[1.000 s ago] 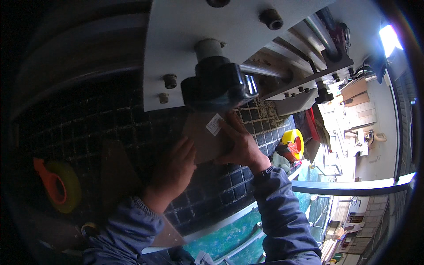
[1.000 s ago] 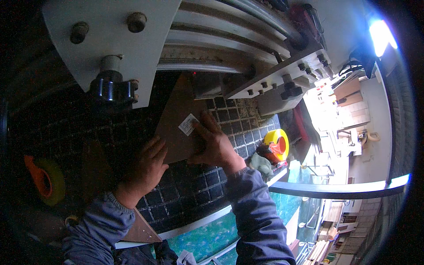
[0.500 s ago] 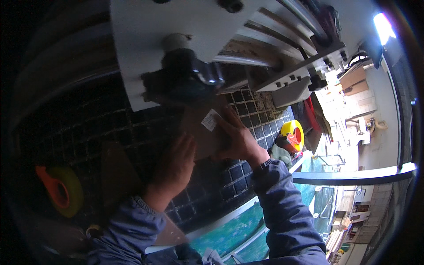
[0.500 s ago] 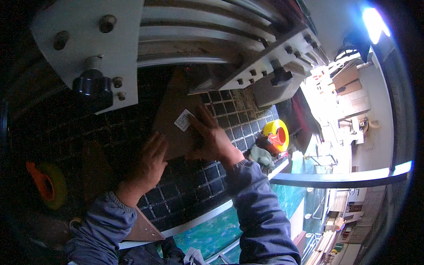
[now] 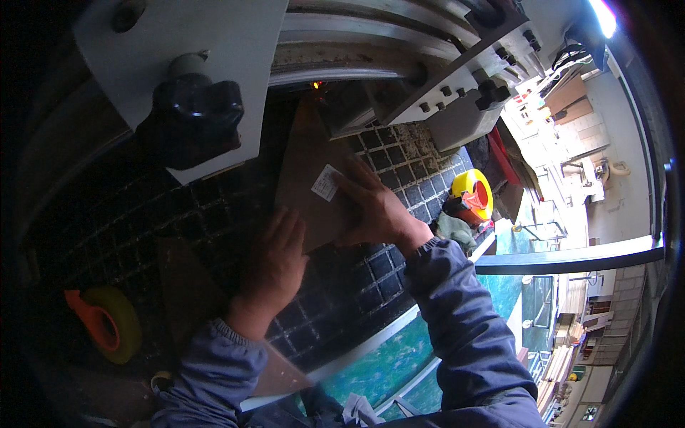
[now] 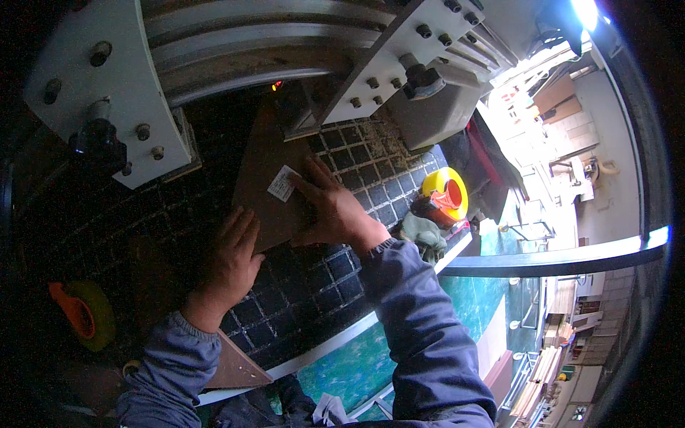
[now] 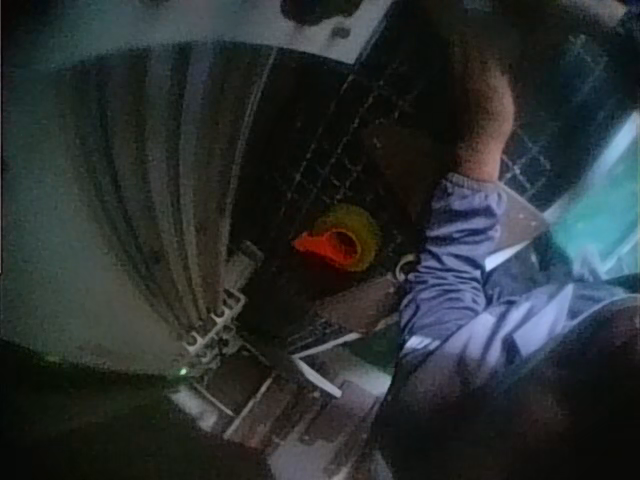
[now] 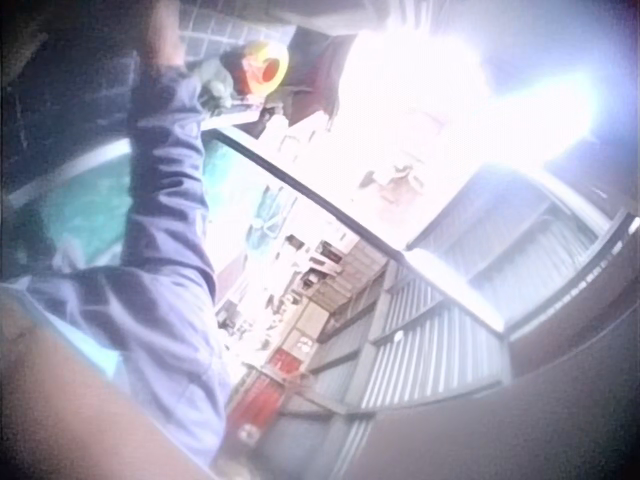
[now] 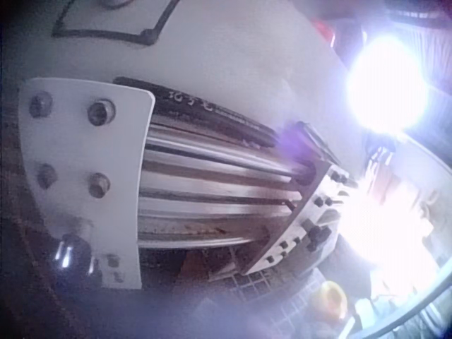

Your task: The person handles triangular wooden panels, inserts small yellow plastic plugs into pre-drilled holes, and uses a utility knife and screwdriver to clean and adjust the holes. The person repeatedly picks up, inspects, and places the panels on a workbench in a workshop setting.

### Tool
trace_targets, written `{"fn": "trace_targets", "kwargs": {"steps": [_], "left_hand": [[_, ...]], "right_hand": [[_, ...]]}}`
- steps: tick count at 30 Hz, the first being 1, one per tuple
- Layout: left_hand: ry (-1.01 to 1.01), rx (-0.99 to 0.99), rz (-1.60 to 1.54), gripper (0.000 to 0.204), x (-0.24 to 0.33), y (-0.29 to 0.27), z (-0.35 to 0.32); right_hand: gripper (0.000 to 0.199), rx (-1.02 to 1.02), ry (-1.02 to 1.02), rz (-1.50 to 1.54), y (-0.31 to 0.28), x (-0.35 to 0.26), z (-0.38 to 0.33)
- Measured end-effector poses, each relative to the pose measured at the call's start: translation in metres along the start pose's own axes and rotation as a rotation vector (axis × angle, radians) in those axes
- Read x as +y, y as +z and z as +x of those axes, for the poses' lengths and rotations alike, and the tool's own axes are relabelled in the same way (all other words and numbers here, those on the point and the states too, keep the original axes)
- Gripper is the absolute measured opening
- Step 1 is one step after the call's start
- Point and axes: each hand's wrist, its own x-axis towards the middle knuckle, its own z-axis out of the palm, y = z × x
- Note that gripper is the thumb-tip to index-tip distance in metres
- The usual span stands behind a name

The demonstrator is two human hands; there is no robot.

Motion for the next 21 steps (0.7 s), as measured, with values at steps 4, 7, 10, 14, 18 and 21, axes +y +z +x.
{"fn": "trace_targets", "kwargs": {"steps": [4, 7, 10, 14, 18, 21], "left_hand": [[-0.017, -0.019, -0.013, 0.075, 0.006, -0.008, 0.004], [-0.022, -0.047, 0.035, 0.078, 0.015, -0.011, 0.013], [-0.019, -0.032, 0.000, 0.079, 0.025, 0.000, 0.024], [0.064, 0.085, -0.059, 0.080, 0.020, 0.028, 0.044], [0.081, 0.064, 0.010, 0.080, 0.011, 0.040, 0.046], [0.136, 0.065, 0.148, 0.078, 0.009, 0.036, 0.047]], "right_hand": [[0.113, -0.021, 0.012, -0.026, -0.003, -0.002, -0.001], [0.114, -0.030, -0.013, -0.024, -0.003, -0.001, 0.000], [0.112, -0.009, -0.035, -0.065, 0.000, 0.002, 0.000], [0.111, 0.078, -0.117, -0.033, 0.004, 0.012, -0.002], [0.107, 0.147, -0.084, 0.000, 0.010, 0.012, -0.010], [0.096, 0.260, 0.016, 0.003, 0.015, 0.000, -0.029]]}}
